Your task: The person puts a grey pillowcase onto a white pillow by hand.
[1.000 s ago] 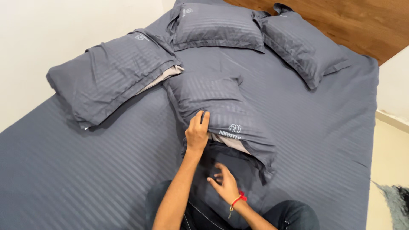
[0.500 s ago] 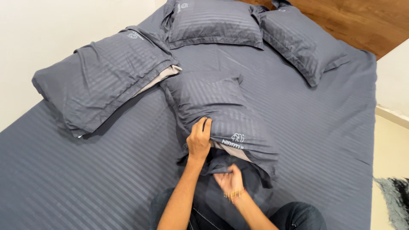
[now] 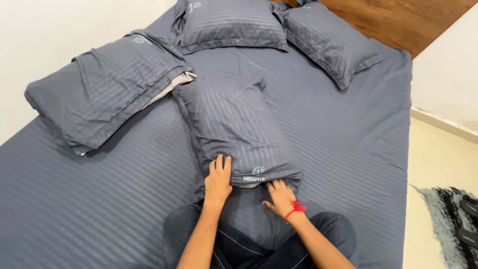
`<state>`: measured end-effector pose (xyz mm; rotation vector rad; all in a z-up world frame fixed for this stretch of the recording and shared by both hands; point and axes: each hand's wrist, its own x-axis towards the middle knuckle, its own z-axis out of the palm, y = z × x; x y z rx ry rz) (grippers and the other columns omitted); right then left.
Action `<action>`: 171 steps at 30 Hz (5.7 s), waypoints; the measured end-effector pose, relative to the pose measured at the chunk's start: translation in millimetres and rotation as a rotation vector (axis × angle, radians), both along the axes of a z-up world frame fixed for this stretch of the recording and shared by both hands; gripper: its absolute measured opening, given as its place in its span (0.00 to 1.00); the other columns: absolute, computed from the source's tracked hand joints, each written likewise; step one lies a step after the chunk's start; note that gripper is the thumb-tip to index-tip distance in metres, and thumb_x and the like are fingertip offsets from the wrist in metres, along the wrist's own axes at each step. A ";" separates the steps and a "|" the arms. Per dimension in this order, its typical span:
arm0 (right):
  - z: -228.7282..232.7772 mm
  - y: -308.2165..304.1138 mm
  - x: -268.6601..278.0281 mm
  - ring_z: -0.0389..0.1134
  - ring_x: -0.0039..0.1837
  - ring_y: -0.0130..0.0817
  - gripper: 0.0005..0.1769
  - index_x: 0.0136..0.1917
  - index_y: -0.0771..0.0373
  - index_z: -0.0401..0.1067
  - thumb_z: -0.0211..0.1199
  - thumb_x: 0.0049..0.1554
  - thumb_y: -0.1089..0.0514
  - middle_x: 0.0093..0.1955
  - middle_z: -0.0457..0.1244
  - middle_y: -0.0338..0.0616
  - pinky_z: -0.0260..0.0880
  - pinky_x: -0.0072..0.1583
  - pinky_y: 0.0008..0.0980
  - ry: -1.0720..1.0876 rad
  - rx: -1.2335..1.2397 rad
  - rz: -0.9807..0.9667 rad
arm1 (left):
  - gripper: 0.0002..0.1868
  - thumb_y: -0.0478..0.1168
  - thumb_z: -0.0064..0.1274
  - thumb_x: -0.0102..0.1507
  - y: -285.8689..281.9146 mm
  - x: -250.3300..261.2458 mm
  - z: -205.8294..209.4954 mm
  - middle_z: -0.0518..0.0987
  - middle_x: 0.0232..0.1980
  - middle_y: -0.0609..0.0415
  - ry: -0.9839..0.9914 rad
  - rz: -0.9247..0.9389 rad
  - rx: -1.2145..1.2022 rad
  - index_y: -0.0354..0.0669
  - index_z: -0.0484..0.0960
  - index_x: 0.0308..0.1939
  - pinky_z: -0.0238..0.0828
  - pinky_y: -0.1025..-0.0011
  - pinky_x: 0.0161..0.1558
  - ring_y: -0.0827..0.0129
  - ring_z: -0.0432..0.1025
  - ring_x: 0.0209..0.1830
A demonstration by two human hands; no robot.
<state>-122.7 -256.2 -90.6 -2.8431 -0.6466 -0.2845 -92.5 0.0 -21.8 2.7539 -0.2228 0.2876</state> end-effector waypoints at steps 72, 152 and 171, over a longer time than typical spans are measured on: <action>21.0 -20.9 117.7 0.66 0.55 0.44 0.06 0.46 0.59 0.69 0.57 0.55 0.67 0.47 0.65 0.42 0.59 0.60 0.43 -0.204 0.443 -0.011 | 0.20 0.55 0.41 0.72 59.0 55.7 -46.0 0.85 0.46 0.48 0.432 0.338 -0.010 0.49 0.83 0.45 0.70 0.47 0.54 0.49 0.78 0.50; 37.3 -26.4 114.2 0.68 0.47 0.41 0.11 0.39 0.57 0.75 0.62 0.50 0.49 0.39 0.68 0.38 0.61 0.51 0.44 0.057 0.174 -0.132 | 0.07 0.44 0.53 0.65 55.8 77.5 -101.3 0.83 0.48 0.50 0.434 0.198 -0.055 0.53 0.83 0.44 0.70 0.52 0.52 0.51 0.77 0.52; 54.1 -49.0 111.4 0.67 0.55 0.38 0.24 0.51 0.53 0.75 0.78 0.43 0.48 0.47 0.68 0.35 0.63 0.56 0.39 0.440 0.091 -0.049 | 0.05 0.41 0.59 0.60 31.7 82.0 -73.3 0.79 0.37 0.61 0.001 -0.192 -0.053 0.49 0.89 0.36 0.66 0.57 0.45 0.63 0.73 0.45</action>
